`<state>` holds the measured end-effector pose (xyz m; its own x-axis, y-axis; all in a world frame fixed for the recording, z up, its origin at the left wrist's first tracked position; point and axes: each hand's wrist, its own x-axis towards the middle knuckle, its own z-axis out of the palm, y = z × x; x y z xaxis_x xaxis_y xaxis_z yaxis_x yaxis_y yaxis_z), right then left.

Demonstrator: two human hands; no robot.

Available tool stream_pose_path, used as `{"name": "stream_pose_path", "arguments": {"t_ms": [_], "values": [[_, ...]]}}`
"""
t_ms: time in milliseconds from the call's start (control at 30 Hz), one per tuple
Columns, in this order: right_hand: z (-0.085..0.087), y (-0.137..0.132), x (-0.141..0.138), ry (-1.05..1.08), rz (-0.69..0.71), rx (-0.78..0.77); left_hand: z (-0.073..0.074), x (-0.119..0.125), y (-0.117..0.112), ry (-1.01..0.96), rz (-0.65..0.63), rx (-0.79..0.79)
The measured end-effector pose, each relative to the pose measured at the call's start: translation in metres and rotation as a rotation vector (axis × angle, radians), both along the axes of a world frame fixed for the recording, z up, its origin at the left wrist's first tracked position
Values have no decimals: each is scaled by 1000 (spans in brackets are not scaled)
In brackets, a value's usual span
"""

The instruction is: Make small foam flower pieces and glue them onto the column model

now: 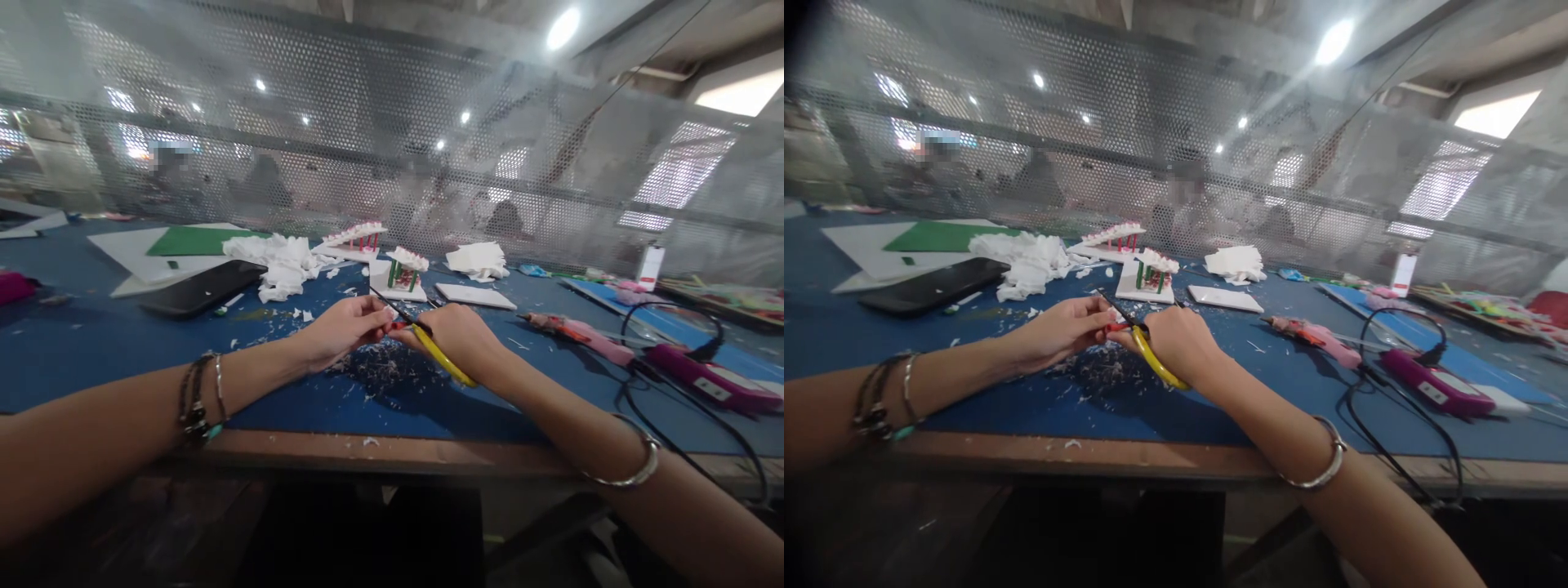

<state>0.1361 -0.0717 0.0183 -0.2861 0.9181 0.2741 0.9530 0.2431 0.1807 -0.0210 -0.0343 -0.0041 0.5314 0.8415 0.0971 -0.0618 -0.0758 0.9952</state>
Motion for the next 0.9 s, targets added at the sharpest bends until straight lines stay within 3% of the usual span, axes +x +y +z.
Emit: {"name": "stream_pose_path", "arguments": {"t_ms": [200, 400, 567, 633, 700, 900], "values": [[5, 2, 8, 67, 30, 4, 3, -2, 1, 211, -63, 184], [13, 3, 21, 61, -53, 39, 16, -14, 7, 493, -8, 349], [12, 3, 27, -46, -104, -58, 28, -34, 44, 909, 99, 740], [10, 3, 27, -60, -111, -92, 34, -42, 64, 1129, 106, 814], [7, 2, 24, -61, -114, -120, 40, -47, 82, 1309, 133, 838], [1, -2, 20, -29, -106, -208, 53, -43, 130, 1444, 140, 774]]}}
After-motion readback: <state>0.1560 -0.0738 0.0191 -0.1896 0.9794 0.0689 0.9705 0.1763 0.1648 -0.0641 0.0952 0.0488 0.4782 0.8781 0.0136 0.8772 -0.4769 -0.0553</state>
